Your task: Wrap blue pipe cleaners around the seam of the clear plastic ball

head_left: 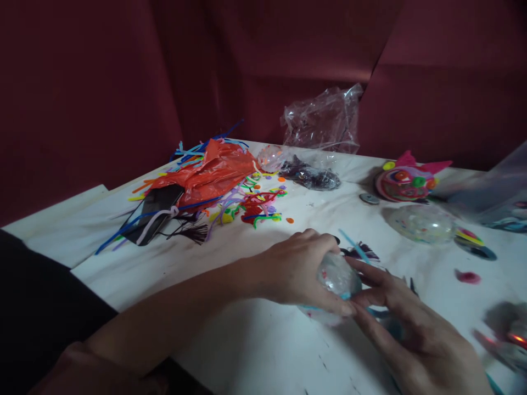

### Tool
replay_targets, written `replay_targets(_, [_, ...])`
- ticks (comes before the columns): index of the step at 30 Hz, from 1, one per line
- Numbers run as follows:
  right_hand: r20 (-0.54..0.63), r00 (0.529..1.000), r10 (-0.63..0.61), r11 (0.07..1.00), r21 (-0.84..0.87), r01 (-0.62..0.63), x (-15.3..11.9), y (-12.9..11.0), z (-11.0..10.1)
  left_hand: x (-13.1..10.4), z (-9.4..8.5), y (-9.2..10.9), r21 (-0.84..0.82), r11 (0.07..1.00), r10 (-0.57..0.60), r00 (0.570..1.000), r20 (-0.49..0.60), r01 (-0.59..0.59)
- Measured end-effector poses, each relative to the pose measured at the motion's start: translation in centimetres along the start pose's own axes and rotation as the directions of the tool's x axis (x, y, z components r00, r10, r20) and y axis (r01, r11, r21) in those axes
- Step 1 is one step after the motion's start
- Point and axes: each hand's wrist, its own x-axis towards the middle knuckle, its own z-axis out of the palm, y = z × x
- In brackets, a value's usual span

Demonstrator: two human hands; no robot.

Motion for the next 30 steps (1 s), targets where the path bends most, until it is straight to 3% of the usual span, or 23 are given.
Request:
replay_targets(9, [-0.004,1.000,-0.029,0.995,0.095,0.029,0.3,0.0,0.1,-0.2,-0.6,0.0,0.024,1.000,-0.017,0.999,0.029,0.016])
replay_targets(16, [-0.031,0.993,-0.115,0.986,-0.128,0.110,0.6,0.3,-0.5,0.1,-0.4,-0.4,0.021,0.998,-0.052,0.998,0.021,0.052])
replay_targets(30, [-0.006,0.999,0.034,0.992,0.119,-0.033,0.4,1.1,0.1,-0.1,-0.7,-0.1,0.042,0.998,-0.049,0.996,0.069,0.047])
